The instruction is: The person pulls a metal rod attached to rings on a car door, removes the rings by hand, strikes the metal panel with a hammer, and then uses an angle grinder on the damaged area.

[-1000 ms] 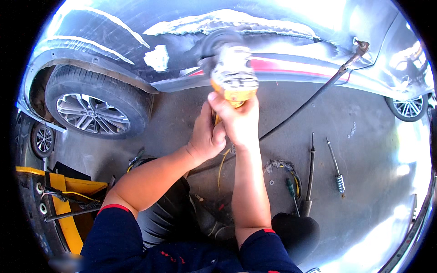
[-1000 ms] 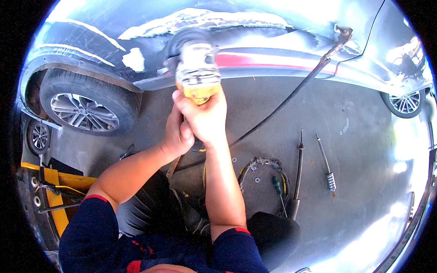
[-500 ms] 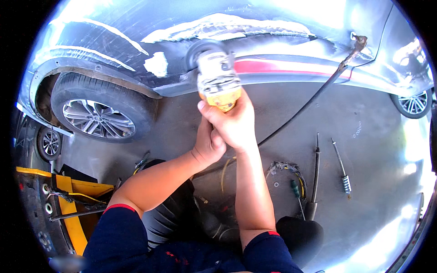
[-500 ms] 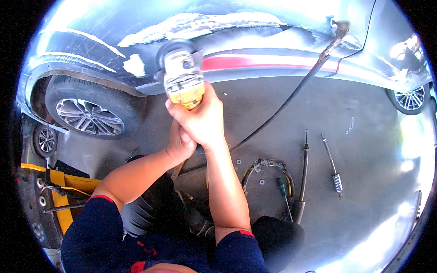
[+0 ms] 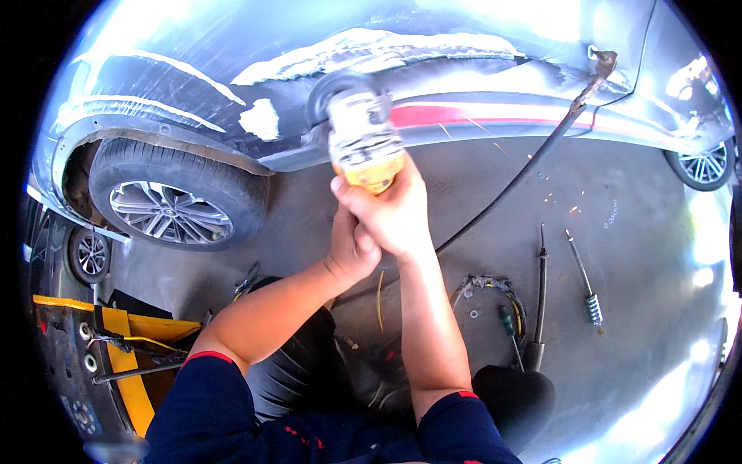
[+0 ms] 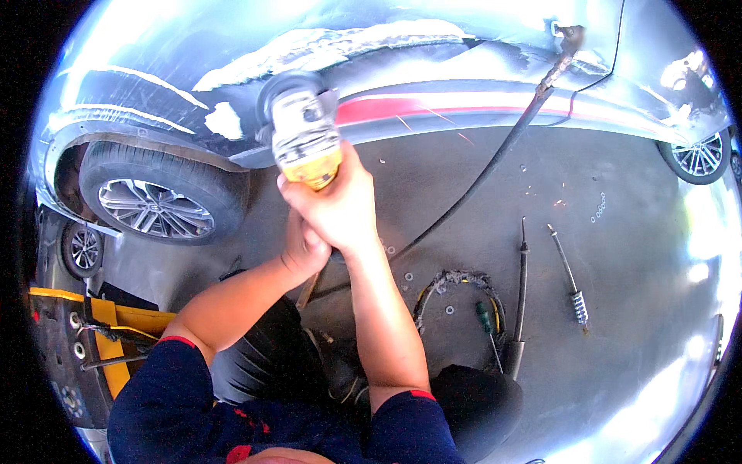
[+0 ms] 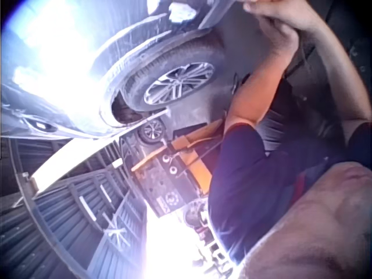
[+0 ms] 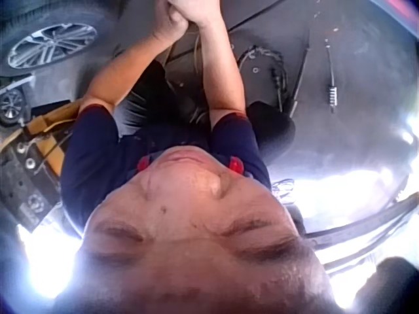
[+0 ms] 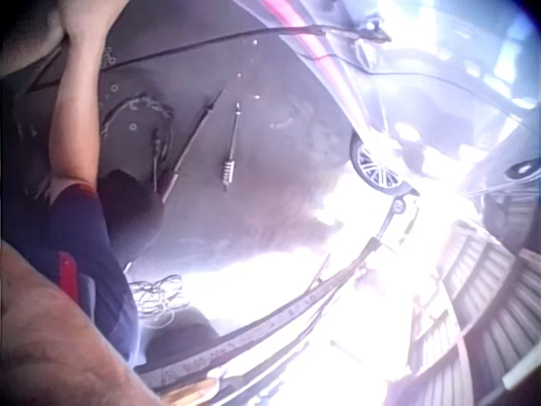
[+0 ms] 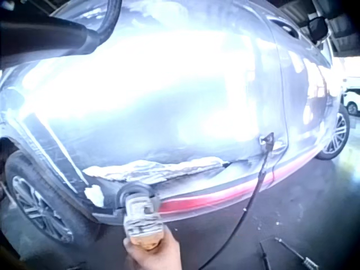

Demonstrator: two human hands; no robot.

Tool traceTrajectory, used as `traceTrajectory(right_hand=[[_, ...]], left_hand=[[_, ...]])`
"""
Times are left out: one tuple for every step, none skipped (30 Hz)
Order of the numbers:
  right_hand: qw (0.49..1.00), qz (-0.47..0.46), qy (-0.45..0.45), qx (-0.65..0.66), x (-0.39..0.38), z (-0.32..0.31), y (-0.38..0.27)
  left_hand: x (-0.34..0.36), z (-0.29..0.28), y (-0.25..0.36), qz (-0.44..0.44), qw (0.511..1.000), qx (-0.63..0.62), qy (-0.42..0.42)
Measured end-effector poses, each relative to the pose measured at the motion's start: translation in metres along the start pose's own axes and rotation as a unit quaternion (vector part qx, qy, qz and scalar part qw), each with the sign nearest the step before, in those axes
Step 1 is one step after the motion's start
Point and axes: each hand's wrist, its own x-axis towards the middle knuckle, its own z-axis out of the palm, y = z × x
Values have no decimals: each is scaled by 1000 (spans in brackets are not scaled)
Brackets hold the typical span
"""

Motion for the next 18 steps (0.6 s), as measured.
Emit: traceTrajectory(right_hand=[[1000, -2, 0, -2, 1, -1, 0], [999, -5, 16, 44, 1, -2, -3], [995, -8, 33, 89, 2, -3, -7], [990, 0, 72, 122, -1, -7, -14], [985, 23, 88, 143, 3, -11, -20], [985, 42, 78, 146, 2, -14, -19], [989, 37, 56, 128, -1, -14, -15], [993, 29, 34, 112, -2, -13, -12], [998, -5, 7, 70, -1, -11, -6], [998, -13, -1, 54, 1, -16, -5], [999, -15, -8, 42, 2, -17, -7], [995, 29, 25, 91, 0, -21, -15], [991, 32, 55, 115, 1, -25, -18], [986, 32, 85, 139, 2, -29, -21], [985, 8, 88, 149, 6, -31, -18], [988, 26, 62, 138, 4, -31, -16], [990, 41, 33, 129, 2, -25, -15], [991, 65, 13, 119, -3, -18, -17]], left_hand=[[2, 3, -2, 2, 1000, -2, 1], [4, 8, 1, 17, 1000, -7, 14], [7, 10, 4, 31, 999, -12, 27], [9, 5, 8, 2, 1000, 3, -5], [20, 1, 14, -16, 999, 5, -45], [18, 2, 16, -27, 999, 14, -38], [14, 5, 18, -39, 998, 22, -32], [11, 9, 14, 5, 1000, 15, 5], [10, 13, 11, 29, 999, -3, 27], [12, 18, 8, 56, 997, -22, 50], [14, 21, 10, 82, 994, -36, 70], [16, 19, 14, 55, 998, -7, 41], [17, 18, 18, 27, 999, 21, 12], [24, 15, 24, 16, 999, 35, -11], [30, 13, 27, 5, 998, 48, -33], [22, 14, 18, 12, 998, 60, -15], [15, 14, 14, 23, 999, 45, 12], [8, 16, 11, 33, 998, 32, 36]])
